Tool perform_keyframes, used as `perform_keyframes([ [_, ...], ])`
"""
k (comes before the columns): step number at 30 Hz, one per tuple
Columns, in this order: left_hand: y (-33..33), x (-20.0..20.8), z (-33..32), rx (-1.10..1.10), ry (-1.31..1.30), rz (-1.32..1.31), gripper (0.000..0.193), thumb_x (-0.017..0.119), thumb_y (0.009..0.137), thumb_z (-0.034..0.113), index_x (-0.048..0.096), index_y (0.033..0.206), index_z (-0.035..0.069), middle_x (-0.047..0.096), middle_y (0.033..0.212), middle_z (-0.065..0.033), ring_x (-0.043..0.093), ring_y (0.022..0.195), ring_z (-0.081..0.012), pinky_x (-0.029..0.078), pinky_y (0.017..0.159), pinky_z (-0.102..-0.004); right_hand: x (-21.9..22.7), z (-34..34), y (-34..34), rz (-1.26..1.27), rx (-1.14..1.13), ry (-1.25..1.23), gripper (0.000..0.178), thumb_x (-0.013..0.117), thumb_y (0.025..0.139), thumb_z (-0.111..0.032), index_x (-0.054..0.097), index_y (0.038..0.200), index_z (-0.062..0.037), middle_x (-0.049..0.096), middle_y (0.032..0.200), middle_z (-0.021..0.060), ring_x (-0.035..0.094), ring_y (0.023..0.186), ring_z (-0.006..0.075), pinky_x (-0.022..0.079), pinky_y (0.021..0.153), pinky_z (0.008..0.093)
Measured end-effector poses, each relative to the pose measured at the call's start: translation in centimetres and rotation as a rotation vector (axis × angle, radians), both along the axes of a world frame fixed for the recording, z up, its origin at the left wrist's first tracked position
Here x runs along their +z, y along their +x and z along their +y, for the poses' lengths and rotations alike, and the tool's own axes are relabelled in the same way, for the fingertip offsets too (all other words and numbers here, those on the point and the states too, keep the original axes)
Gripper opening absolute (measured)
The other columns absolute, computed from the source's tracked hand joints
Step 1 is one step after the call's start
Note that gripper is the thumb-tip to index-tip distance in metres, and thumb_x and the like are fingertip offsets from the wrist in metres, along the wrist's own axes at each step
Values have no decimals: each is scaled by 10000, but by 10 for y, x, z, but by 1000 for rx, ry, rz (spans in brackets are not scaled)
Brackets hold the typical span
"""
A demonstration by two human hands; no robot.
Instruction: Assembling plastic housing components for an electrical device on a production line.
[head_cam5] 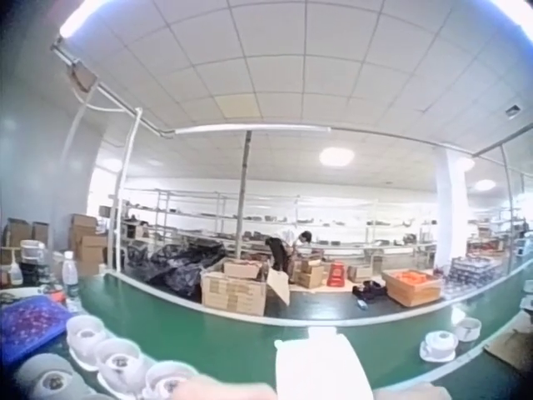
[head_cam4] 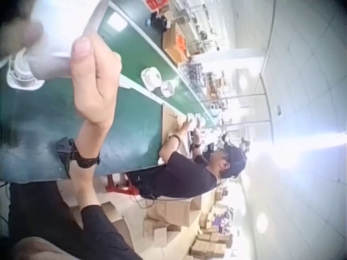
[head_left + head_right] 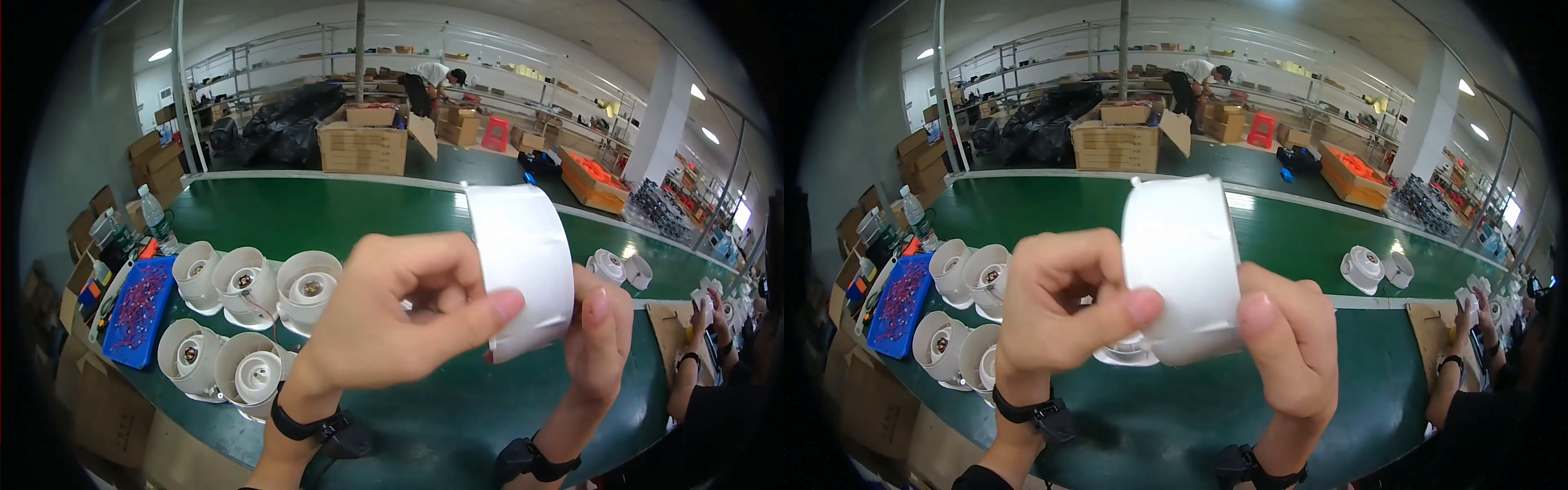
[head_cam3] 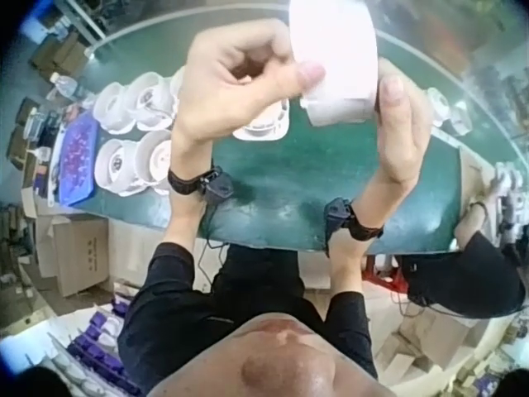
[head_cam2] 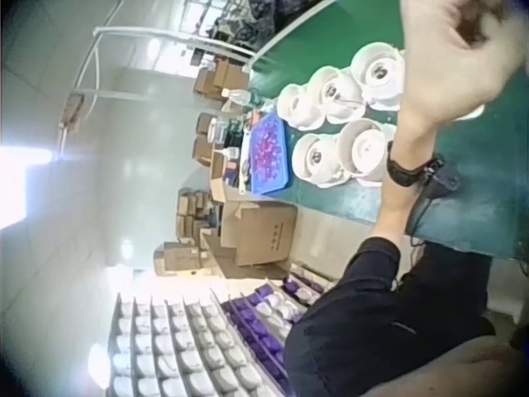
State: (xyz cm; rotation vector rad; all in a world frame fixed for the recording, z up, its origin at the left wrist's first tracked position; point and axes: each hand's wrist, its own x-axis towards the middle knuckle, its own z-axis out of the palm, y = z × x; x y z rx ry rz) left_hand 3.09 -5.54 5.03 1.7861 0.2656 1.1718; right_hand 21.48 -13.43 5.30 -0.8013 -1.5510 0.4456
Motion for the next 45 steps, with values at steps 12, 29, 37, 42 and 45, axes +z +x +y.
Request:
perform_keyframes([
  [12, 17, -3, -2, 287, 366, 111, 321, 816, 774, 163, 555, 624, 53, 510, 502, 37, 422, 433, -11, 281, 425, -184, 7, -1, -4, -23, -69, -134, 363, 422, 1061, -228, 640, 1068, 62, 676, 791, 84, 621, 598, 119, 487, 543, 244],
  [29, 19, -14, 25, 30, -4, -67, 619, 475, 1008, 448, 415, 1379, -44, 551, 1234, -181, 504, 1159, -221, 387, 1013, -326, -4, -1, 7, -60, 72, -2, 319, 571, 911, -184, 693, 877, 109, 673, 581, 96, 684, 525, 159, 515, 486, 235],
  [37, 19, -11, 18, -287, -147, -55, 1035, 809, 707, 412, 280, 1512, 33, 435, 1393, -179, 450, 1323, -289, 332, 1121, -405, -16, 8, 14, -65, 99, 228, 409, 679, 837, -329, 691, 845, 79, 638, 563, 46, 580, 444, 146, 427, 471, 243],
  [42, 24, -16, 23, -30, 344, 2, 1132, 888, 580, 284, 289, 1501, 7, 443, 1369, -168, 460, 1304, -269, 339, 1117, -386, -15, 6, 1, 78, 9, -124, 394, 619, 904, -291, 664, 1019, 83, 676, 680, 65, 611, 568, 120, 456, 539, 258],
  [45, 17, -10, 16, -2, 465, 44, 1126, 885, 577, 310, 305, 1493, 3, 448, 1366, -164, 467, 1289, -266, 348, 1092, -368, -13, 6, 0, 15, 11, -26, 343, 595, 931, -266, 668, 971, 67, 667, 670, 71, 611, 566, 131, 450, 537, 261],
])
